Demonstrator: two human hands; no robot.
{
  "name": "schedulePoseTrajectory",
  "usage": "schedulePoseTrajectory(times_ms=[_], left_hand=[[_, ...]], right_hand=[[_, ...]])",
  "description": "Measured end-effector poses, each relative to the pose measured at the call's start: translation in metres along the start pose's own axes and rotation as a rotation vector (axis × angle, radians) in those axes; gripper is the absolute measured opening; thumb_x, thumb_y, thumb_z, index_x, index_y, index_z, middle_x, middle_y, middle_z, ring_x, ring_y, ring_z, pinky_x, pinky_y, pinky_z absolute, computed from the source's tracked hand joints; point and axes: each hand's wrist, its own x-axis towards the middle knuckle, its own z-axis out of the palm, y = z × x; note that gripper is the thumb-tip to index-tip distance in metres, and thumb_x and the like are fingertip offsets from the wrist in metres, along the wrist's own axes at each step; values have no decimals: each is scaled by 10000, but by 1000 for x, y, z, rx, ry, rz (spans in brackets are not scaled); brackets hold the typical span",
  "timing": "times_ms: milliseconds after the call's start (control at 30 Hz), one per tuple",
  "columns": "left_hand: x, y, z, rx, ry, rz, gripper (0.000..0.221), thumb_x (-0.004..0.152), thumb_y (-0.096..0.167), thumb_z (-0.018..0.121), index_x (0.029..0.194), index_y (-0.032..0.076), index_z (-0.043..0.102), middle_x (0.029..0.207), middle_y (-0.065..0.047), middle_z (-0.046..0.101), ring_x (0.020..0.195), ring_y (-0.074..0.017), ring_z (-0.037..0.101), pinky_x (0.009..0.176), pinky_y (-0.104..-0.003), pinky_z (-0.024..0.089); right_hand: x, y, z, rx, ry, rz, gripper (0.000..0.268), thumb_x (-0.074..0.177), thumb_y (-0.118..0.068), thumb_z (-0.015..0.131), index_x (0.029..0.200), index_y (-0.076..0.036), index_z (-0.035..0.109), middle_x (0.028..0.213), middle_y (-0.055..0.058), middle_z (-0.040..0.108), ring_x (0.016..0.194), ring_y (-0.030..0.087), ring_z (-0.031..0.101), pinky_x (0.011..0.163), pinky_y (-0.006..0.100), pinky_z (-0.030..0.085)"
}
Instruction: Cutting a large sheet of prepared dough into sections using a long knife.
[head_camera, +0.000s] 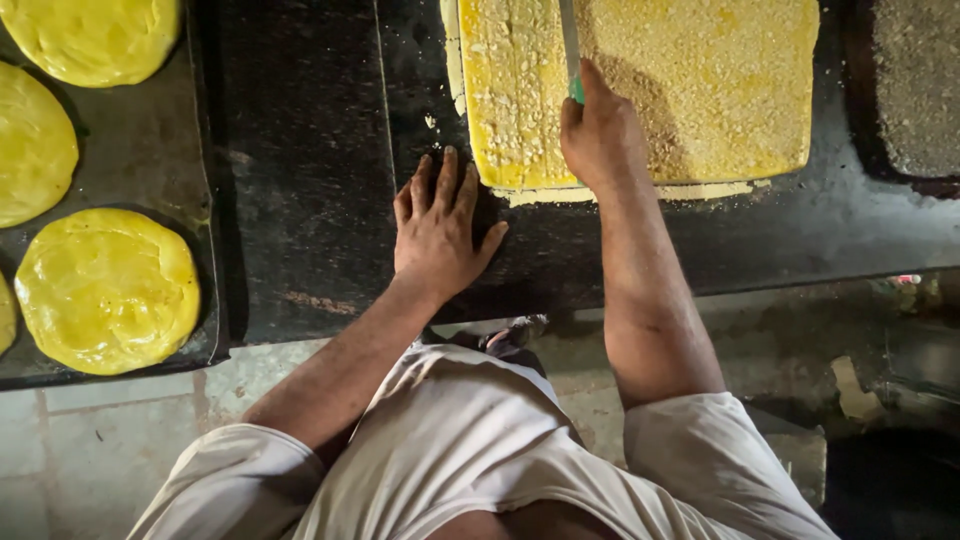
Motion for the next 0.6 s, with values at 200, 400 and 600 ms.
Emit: schedulePoseTrajectory(times_ms=[200,400,600], left_hand=[[-1,-1,-1,-21,9,5,850,942,591,563,1574,73,328,1649,-185,239,1516,-412,168,1204,-555,147],[-3,0,-2,-40,32,12,846,944,584,573,1576,73,335,1650,-191,250,1519,-415,177,1213,-557,152],[-1,-4,6,-37,42,26,849,941,584,577,1574,75,329,1648,-192,229,1515,-413,161,1201,-571,150]], right_hand=[[-24,-7,-5,-38,-25,63,535,1095,-242,506,1588,-90,365,755,57,663,468,99,507,353,284,416],[-44,-12,-8,-75,-36,90,547,1088,-261,512,1589,-104,359,730,75,666,504,139,571,418,324,502],[-68,-21,-13,-90,-16,108,567,1075,-265,537,1599,-130,364,871,191,737,712,315,717,647,493,577]])
